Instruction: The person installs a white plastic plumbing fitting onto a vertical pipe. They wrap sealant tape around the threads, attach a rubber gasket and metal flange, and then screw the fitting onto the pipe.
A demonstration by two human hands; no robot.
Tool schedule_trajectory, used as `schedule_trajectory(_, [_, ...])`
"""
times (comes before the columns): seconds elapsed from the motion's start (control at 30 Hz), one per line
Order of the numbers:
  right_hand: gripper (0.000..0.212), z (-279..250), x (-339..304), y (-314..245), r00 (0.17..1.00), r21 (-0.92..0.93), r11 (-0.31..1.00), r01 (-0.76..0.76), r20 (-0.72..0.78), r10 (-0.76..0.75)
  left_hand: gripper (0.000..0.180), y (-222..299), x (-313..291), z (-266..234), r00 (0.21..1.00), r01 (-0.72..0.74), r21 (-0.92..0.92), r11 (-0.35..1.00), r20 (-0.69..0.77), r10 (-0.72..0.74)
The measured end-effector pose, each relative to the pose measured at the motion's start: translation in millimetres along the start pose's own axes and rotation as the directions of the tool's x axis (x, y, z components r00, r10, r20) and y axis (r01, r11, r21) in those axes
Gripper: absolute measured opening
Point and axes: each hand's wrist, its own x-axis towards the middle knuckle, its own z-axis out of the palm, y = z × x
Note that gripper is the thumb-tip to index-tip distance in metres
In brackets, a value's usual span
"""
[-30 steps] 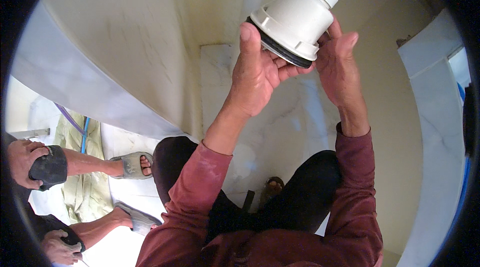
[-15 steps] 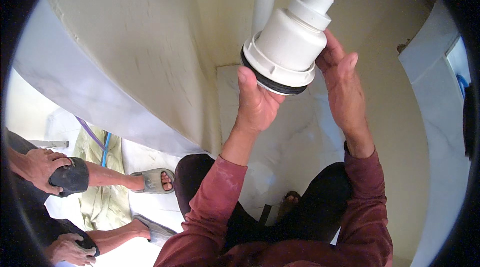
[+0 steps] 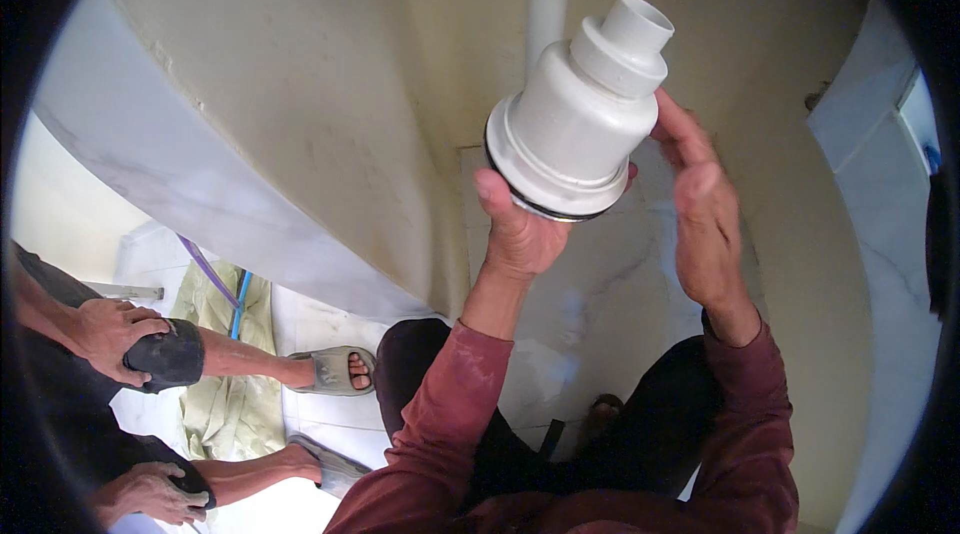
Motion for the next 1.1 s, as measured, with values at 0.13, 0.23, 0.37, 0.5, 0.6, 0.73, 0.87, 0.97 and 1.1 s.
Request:
schedule_trajectory(0.13, [0.064,-31,-1,1,0.998,0.029,0.999,0.040,0.045,-0.041,0.125,1,6,5,0.999,-0.040,0.001,0.999,0.008,0.040])
schedule_trajectory(0.23, [0.061,-18,0,3,0.999,0.016,1.000,0.002,-0.042,-0.001,0.126,-2,4,-3,0.997,-0.001,0.008,1.000,0.071,0.000])
schedule_trajectory(0.37, [0.082,1,1,18,1.000,0.143,0.990,-0.009,0.024,0.006,0.129,-4,1,-4,0.996,0.064,0.036,0.997,0.062,-0.067])
schedule_trajectory(0.5, [0.110,-16,7,17,0.985,0.053,0.990,-0.134,0.120,0.126,0.122,3,5,-4,0.997,-0.004,0.161,0.987,0.075,-0.008])
schedule_trajectory(0.6, [0.116,-22,4,24,0.987,0.063,0.985,-0.159,-0.001,0.159,0.119,8,8,-4,0.998,-0.035,0.172,0.984,0.059,0.025])
schedule_trajectory(0.73, [0.111,-62,9,9,0.942,-0.489,0.852,0.186,-0.157,-0.296,0.121,26,9,6,0.995,0.020,0.417,0.909,0.082,-0.060])
schedule_trajectory(0.87, [0.101,-43,-1,-18,0.890,-0.850,0.278,0.447,0.394,-0.228,0.119,39,8,-5,0.970,0.137,0.571,0.810,0.087,-0.225])
schedule_trajectory(0.97, [0.099,-20,-5,-11,0.895,-0.837,0.329,0.437,0.439,-0.073,0.114,41,8,-8,0.951,0.185,0.609,0.771,0.086,-0.296])
schedule_trajectory(1.1, [0.086,-23,-2,5,0.900,-0.770,0.501,0.395,0.433,-0.043,0.105,49,6,-7,0.928,0.137,0.765,0.629,0.123,-0.352])
